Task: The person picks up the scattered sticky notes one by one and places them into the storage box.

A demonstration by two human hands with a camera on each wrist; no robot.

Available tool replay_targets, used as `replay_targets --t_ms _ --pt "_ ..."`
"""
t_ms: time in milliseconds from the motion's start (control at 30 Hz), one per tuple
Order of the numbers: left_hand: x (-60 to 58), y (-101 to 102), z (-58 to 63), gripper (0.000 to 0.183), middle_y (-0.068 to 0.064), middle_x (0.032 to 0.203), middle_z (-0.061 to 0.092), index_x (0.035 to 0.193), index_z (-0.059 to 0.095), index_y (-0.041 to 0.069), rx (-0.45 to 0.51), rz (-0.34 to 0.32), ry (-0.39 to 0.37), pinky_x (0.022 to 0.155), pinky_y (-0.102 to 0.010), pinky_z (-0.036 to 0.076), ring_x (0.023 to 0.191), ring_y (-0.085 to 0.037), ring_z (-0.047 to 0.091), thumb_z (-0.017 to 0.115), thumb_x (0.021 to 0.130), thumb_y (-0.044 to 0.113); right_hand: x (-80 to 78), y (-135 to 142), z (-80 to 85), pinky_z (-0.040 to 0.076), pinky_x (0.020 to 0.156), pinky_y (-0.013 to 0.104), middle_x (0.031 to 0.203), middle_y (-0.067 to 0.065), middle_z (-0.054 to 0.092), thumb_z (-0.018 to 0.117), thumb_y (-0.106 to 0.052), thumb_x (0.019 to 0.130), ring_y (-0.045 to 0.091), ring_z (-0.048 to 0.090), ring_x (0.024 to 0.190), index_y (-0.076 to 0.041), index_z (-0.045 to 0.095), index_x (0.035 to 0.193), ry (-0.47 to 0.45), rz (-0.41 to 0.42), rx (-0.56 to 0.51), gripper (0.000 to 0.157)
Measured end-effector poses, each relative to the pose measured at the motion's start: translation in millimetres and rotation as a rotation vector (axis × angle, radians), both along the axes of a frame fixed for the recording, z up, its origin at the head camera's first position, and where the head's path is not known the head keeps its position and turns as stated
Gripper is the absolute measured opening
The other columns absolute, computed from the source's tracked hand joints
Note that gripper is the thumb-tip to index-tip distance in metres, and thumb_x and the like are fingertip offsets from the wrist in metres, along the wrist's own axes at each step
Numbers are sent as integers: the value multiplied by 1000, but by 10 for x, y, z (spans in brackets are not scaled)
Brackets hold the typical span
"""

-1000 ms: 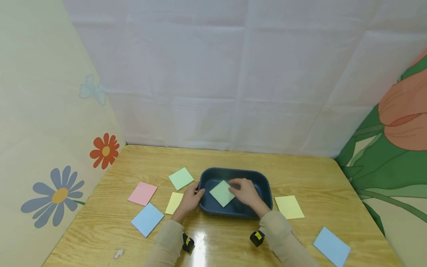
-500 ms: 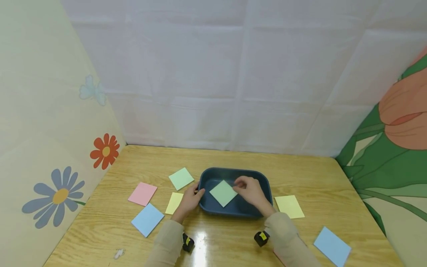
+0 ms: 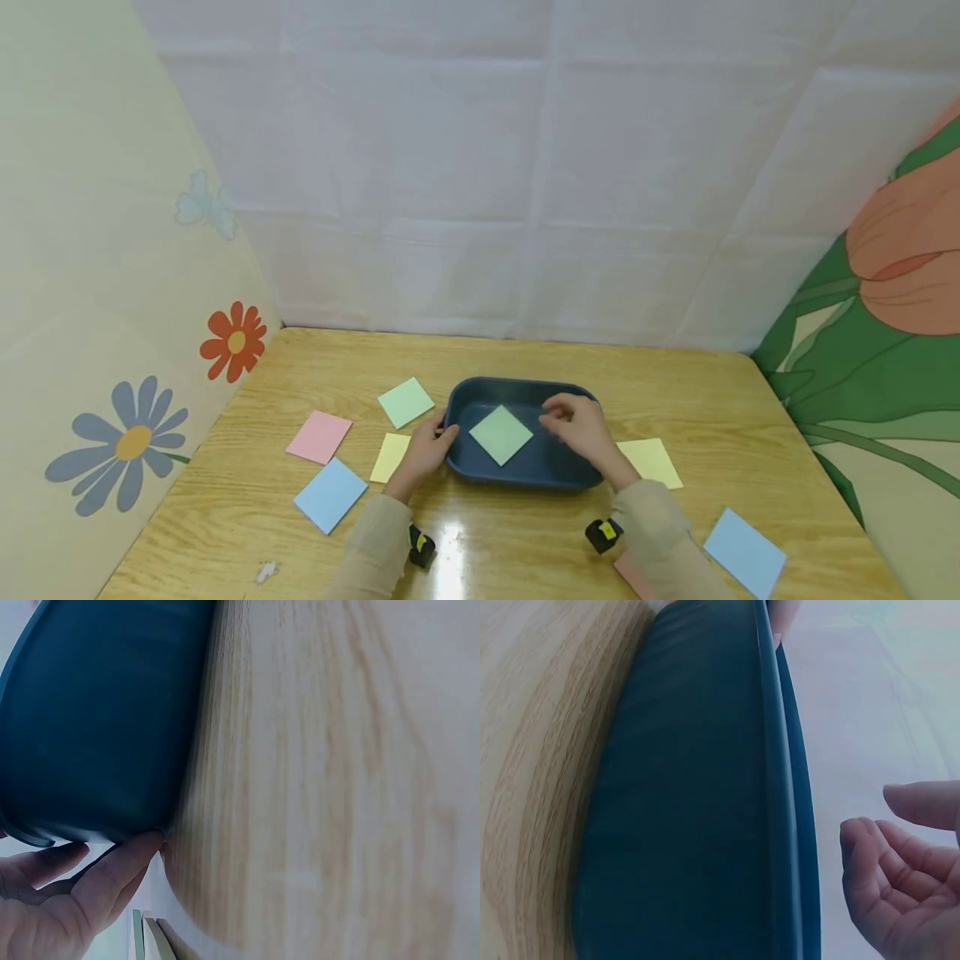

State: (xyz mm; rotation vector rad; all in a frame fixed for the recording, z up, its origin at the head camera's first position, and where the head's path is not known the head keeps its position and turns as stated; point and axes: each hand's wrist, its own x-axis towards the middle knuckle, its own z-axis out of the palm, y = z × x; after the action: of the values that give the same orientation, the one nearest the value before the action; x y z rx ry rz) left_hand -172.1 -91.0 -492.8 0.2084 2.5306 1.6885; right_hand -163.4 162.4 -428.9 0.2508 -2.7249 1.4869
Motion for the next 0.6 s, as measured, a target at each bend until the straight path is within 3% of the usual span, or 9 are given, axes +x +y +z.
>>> replay_targets --t_ms 267,600 --pt "11 -8 -7 44 -25 122 52 134 40 -7 -14 -6 -10 82 -43 49 106 -37 53 47 96 13 16 99 -20 54 55 31 77 15 64 64 -1 83 31 62 67 10 62 100 -87 8 -94 20" --pt "12 -9 -2 44 -28 121 52 132 41 -10 -4 -17 32 81 -42 50 103 -39 54 49 95 12 38 226 -25 54 58 32 80 12 63 62 0 84 34 62 72 8 61 102 -134 -23 -66 19"
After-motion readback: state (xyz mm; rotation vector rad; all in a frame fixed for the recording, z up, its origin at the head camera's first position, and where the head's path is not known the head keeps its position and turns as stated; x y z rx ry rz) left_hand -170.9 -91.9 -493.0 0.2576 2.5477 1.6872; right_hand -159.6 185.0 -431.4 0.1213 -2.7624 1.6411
